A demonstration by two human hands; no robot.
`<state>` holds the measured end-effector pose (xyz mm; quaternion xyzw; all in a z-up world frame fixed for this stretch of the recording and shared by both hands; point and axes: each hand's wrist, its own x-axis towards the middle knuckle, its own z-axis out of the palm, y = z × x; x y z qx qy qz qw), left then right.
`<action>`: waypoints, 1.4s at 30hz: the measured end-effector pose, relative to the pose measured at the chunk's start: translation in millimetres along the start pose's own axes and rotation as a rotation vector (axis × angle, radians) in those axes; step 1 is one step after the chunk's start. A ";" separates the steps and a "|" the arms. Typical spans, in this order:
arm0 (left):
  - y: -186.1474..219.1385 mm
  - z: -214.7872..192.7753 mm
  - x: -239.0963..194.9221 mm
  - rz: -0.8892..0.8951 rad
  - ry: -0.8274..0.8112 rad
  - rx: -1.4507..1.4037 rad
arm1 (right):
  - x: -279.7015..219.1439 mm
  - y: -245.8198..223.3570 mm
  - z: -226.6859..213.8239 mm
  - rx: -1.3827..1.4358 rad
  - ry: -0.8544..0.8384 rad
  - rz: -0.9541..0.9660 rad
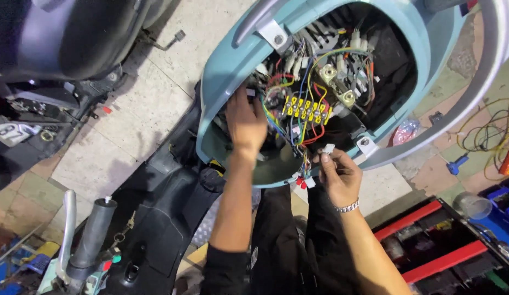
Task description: The person works on the exposed wiring harness of a light blue scooter, using pliers to strip wire insulation and connecting electrical components. The individual manipulates various colored wires and connectors within the scooter's body cavity, occasionally using a screwdriver to adjust parts.
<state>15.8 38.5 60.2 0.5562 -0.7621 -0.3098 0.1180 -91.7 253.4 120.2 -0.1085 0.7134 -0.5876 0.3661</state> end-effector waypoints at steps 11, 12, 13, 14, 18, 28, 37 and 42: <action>70.2 34.9 27.6 -0.045 -0.460 -0.303 | 4.9 -12.1 7.1 0.017 0.000 -0.007; 57.9 46.9 28.5 -0.043 -0.517 -0.226 | 3.6 -9.2 7.6 0.025 -0.004 -0.005; 55.7 42.4 32.4 -0.046 -0.521 -0.219 | 0.2 -6.7 6.2 0.030 -0.003 0.002; 55.5 39.1 39.7 -0.135 -0.577 -0.317 | 0.2 -4.6 4.8 0.048 -0.005 0.003; 58.7 51.2 53.1 -0.445 -0.409 -0.649 | -0.9 -0.4 1.0 0.040 -0.002 0.003; 79.3 30.4 70.0 -0.782 -0.283 -1.036 | 30.6 -48.6 38.3 -0.158 -0.103 -0.182; 51.3 17.9 90.0 -0.608 -0.733 -1.216 | 66.4 -48.6 82.1 -0.141 -0.059 -0.202; 32.0 24.8 83.9 -0.517 -0.738 -1.198 | 72.1 -50.7 82.1 -0.127 -0.036 -0.058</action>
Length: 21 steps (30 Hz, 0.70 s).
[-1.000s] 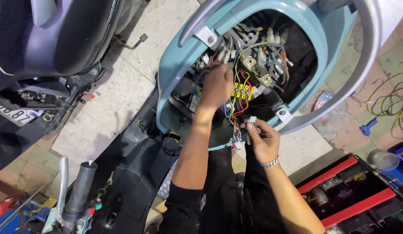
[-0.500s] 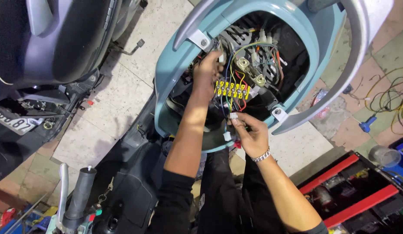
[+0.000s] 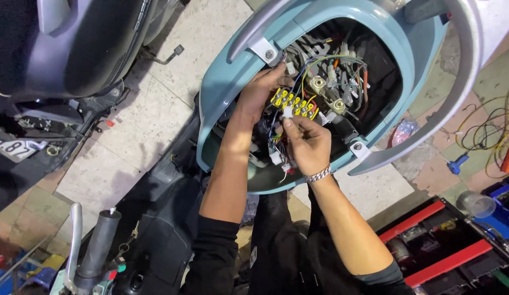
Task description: The person works on the exposed wiring harness of a light blue scooter, using pliers to strip wire insulation and connecting electrical components. The individual manipulates various colored wires and connectors within the scooter's body cavity, occasionally using a screwdriver to adjust parts.
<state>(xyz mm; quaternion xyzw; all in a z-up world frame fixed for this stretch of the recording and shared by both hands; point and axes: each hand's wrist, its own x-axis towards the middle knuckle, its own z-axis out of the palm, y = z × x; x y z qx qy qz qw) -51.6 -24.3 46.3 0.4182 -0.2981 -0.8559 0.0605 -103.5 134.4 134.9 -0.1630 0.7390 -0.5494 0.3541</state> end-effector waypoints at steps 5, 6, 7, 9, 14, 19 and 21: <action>22.7 30.2 -79.0 0.281 0.163 0.460 | 3.7 -17.9 -5.3 0.193 -0.134 0.156; 22.2 32.6 -94.1 0.352 0.275 0.548 | 4.5 -27.6 -6.7 0.235 -0.164 0.179; 23.2 40.7 -111.8 0.351 0.292 0.548 | 5.8 -26.2 -10.2 0.239 -0.179 0.184; 25.0 57.7 -143.7 0.660 0.453 0.658 | 9.3 -21.7 -16.9 0.259 -0.222 0.231; -1.4 91.7 -155.1 0.763 0.342 0.819 | 20.7 11.7 -33.2 0.175 -0.342 0.166; -9.7 106.3 -145.3 0.819 0.467 0.886 | 24.8 11.9 -41.7 0.528 -0.475 0.199; -3.9 109.1 -150.0 0.783 0.529 0.782 | 21.6 5.3 -35.8 0.117 -0.437 0.093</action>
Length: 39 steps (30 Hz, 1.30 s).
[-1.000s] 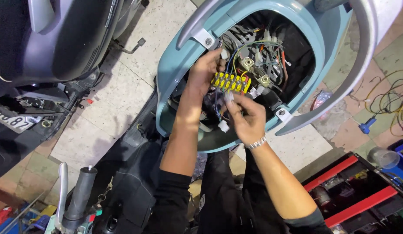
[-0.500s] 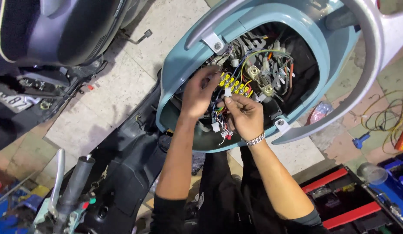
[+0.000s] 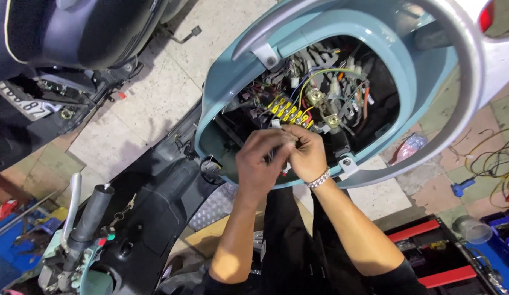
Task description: The person works on the exposed wiring harness of a light blue scooter, using pliers to strip wire insulation and connecting electrical components. The individual manipulates various colored wires and connectors within the scooter's body cavity, occasionally using a screwdriver to adjust parts.
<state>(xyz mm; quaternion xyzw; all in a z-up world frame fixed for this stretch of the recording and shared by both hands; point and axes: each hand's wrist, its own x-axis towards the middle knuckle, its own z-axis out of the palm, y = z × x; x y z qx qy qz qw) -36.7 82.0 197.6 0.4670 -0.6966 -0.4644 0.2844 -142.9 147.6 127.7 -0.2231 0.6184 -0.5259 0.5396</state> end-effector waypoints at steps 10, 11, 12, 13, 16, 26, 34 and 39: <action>-21.0 -17.1 8.5 -0.153 0.070 -0.413 | -6.8 3.4 -15.9 0.177 -0.194 0.081; -20.7 -18.1 8.4 -0.158 0.097 -0.377 | -9.0 0.9 -16.8 0.243 -0.252 0.081; -20.6 -19.2 8.2 -0.163 0.125 -0.341 | -11.3 -1.4 -17.4 0.309 -0.310 0.080; -20.5 -22.2 7.4 -0.163 0.125 -0.338 | -13.0 0.2 -19.4 0.312 -0.311 0.079; -20.2 -31.1 9.3 -0.171 0.042 -0.255 | -11.5 -5.0 -18.4 0.402 -0.298 0.135; -16.7 -36.3 8.6 -0.191 -0.073 -0.188 | -9.9 -22.8 0.7 -0.005 -0.138 -0.022; -37.5 -32.9 5.4 -0.309 -0.167 -0.495 | -10.6 -30.8 -1.6 0.038 -0.170 -0.001; -37.6 -36.7 6.7 -0.326 -0.209 -0.485 | -10.0 -25.8 -6.1 0.052 -0.221 -0.007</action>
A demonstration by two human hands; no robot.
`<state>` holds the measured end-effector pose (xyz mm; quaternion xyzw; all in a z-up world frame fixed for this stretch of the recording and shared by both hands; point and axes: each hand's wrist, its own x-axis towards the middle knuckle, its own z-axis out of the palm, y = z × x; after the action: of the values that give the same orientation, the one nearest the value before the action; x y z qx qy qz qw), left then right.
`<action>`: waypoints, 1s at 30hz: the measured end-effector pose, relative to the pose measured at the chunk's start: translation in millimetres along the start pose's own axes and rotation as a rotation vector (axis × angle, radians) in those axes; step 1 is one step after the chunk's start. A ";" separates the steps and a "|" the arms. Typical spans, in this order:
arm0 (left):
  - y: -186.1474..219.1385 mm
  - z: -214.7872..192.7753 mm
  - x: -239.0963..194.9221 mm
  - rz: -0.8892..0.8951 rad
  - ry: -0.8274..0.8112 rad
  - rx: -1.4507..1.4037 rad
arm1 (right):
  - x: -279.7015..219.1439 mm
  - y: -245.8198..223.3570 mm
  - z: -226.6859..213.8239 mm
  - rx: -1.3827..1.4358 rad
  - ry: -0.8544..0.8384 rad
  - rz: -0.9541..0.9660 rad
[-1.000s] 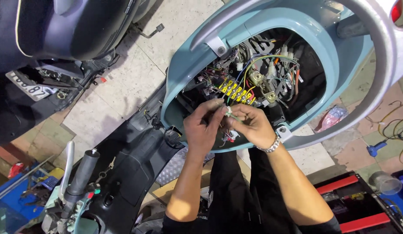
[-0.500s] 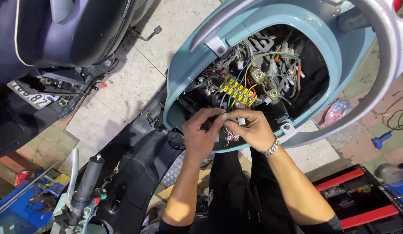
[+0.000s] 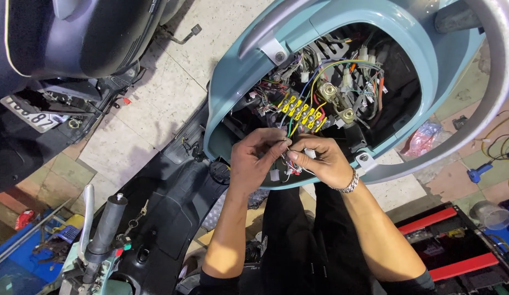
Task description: The person works on the exposed wiring harness of a light blue scooter, using pliers to strip wire insulation and connecting electrical components. The individual manipulates various colored wires and connectors within the scooter's body cavity, occasionally using a screwdriver to adjust parts.
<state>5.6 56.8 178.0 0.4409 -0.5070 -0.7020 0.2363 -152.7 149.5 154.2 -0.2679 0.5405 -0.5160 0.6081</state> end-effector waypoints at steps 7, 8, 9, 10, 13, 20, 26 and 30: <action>2.2 -2.1 -0.7 0.003 -0.026 0.046 | 0.2 0.4 -1.4 0.052 -0.026 -0.007; 3.3 -1.7 -1.0 -0.001 -0.028 0.049 | -0.4 1.8 -2.3 0.064 -0.037 0.000; 4.1 -1.2 -1.2 -0.004 -0.030 0.052 | -1.1 3.3 -3.3 0.076 -0.049 0.006; 2.4 -2.9 0.7 -0.005 -0.031 0.052 | -1.0 5.4 -4.7 0.076 -0.049 0.007; -2.2 -8.5 4.0 0.066 -0.023 0.190 | -0.9 9.1 -8.2 0.115 -0.081 0.003; -38.4 -30.4 -11.2 -0.187 -0.164 -0.079 | 1.9 10.8 -13.3 0.129 -0.175 -0.062; -22.9 -31.7 -4.9 -0.165 -0.212 -0.182 | 1.0 14.9 -14.8 0.132 -0.194 -0.065; -32.9 -33.7 -0.3 -0.039 -0.204 -0.110 | 0.2 8.4 -14.7 0.149 -0.197 -0.063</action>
<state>38.5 52.4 144.6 0.3633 -0.4805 -0.7744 0.1936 -163.6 155.5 142.7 -0.2882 0.4297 -0.5447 0.6600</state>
